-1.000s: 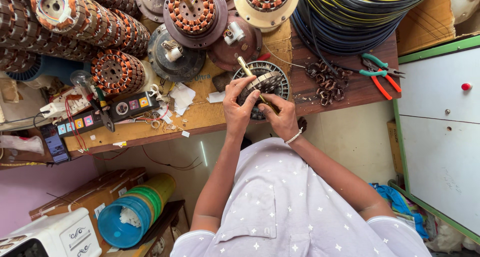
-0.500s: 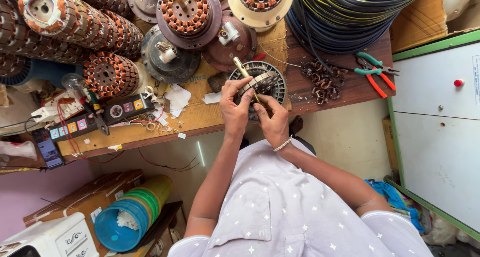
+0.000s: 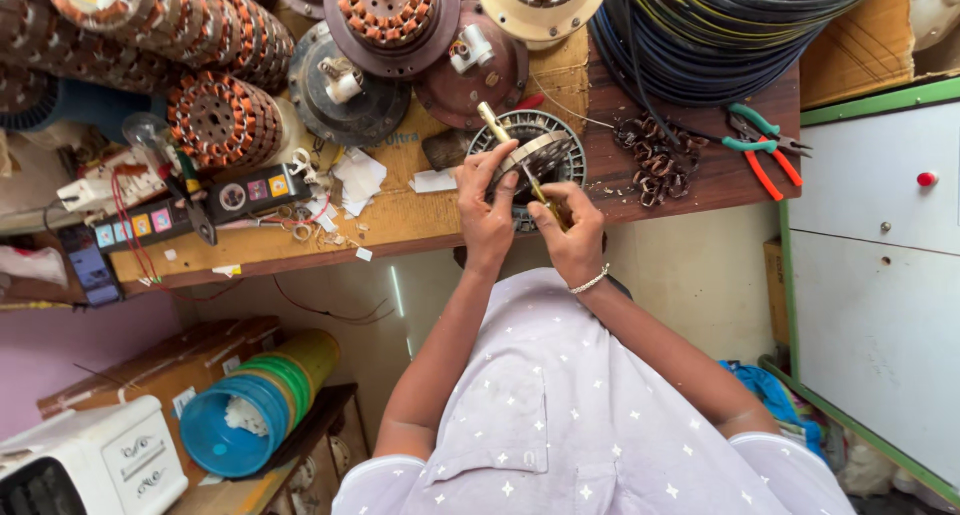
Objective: The person works on a motor stator at a cluttered workbench, using a small tool to adjust internal components and a brush to clean debris. They then walk to a nearby bin and deposit a small metal part.
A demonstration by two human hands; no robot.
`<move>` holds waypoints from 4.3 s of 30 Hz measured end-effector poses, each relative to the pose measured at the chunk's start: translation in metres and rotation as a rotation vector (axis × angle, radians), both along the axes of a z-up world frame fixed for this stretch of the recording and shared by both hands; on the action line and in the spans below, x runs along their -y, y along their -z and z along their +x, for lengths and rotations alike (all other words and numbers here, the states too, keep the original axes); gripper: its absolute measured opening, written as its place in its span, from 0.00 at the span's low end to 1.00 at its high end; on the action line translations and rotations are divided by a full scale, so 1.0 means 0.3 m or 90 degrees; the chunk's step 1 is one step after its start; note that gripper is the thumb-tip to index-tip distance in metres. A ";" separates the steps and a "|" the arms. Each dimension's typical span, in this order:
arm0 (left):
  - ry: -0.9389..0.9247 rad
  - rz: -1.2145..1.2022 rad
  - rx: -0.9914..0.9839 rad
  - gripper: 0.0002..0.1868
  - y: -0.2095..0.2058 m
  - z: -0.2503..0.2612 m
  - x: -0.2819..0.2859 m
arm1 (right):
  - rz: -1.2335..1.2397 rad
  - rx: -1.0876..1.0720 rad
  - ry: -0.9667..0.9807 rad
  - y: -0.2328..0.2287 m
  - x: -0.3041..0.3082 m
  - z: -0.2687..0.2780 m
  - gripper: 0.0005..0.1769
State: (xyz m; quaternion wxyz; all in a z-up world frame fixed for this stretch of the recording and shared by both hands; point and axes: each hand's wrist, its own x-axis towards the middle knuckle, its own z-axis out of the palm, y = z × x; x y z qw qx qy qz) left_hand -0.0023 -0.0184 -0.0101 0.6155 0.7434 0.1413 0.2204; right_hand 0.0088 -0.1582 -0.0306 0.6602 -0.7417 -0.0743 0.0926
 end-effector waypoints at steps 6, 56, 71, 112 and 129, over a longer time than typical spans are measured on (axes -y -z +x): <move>0.022 -0.049 -0.006 0.17 -0.014 -0.016 -0.004 | -0.132 0.184 -0.062 -0.020 -0.008 0.018 0.17; 0.047 0.181 0.010 0.16 -0.008 0.002 -0.030 | 0.085 -0.128 -0.036 -0.089 0.106 0.058 0.13; 0.257 0.089 0.173 0.44 0.082 -0.112 -0.007 | 0.175 -0.215 0.036 -0.019 0.189 0.046 0.12; 0.145 0.129 0.036 0.04 0.030 -0.008 -0.239 | -0.270 0.043 -0.177 -0.190 0.159 0.044 0.17; 0.150 0.060 -0.027 0.11 0.049 0.144 -0.300 | -0.416 0.216 -0.227 -0.248 0.033 0.067 0.12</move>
